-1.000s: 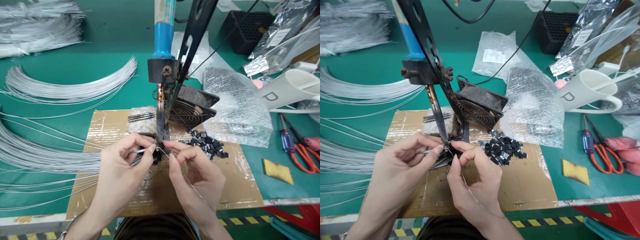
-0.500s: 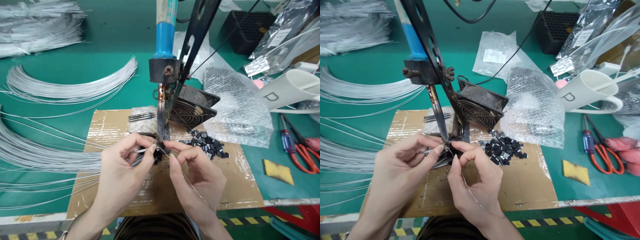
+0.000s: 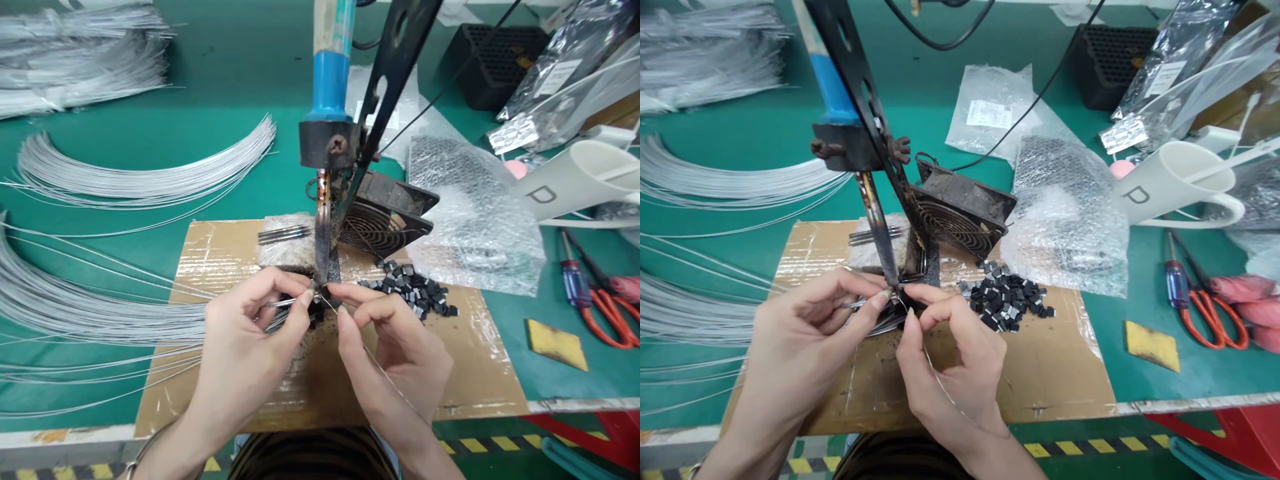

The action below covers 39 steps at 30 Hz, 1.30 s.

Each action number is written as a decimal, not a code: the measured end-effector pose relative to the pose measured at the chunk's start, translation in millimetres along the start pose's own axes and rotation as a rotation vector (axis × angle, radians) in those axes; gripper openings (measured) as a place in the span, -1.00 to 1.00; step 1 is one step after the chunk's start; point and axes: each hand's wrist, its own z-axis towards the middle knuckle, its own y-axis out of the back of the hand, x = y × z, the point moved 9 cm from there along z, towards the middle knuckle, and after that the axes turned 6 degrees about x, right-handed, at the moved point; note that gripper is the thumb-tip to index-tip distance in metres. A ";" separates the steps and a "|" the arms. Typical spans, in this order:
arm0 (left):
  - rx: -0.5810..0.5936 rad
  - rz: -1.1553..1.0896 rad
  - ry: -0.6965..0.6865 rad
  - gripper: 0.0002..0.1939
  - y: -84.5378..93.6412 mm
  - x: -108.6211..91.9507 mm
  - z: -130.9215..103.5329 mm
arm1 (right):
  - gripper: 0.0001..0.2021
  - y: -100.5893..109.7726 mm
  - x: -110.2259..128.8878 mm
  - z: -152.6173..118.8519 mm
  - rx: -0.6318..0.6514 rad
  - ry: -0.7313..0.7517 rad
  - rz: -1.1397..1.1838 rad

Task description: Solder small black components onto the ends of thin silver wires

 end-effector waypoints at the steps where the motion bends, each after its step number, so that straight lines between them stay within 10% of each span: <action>1: 0.002 -0.002 -0.002 -0.89 0.2 0.0 -0.2 | -0.79 -0.4 -0.3 -0.3 0.009 0.005 -0.002; 39: 0.013 0.023 -0.042 -0.88 -0.9 -3.3 -0.9 | -0.78 -2.1 5.3 -0.2 0.010 0.080 -0.105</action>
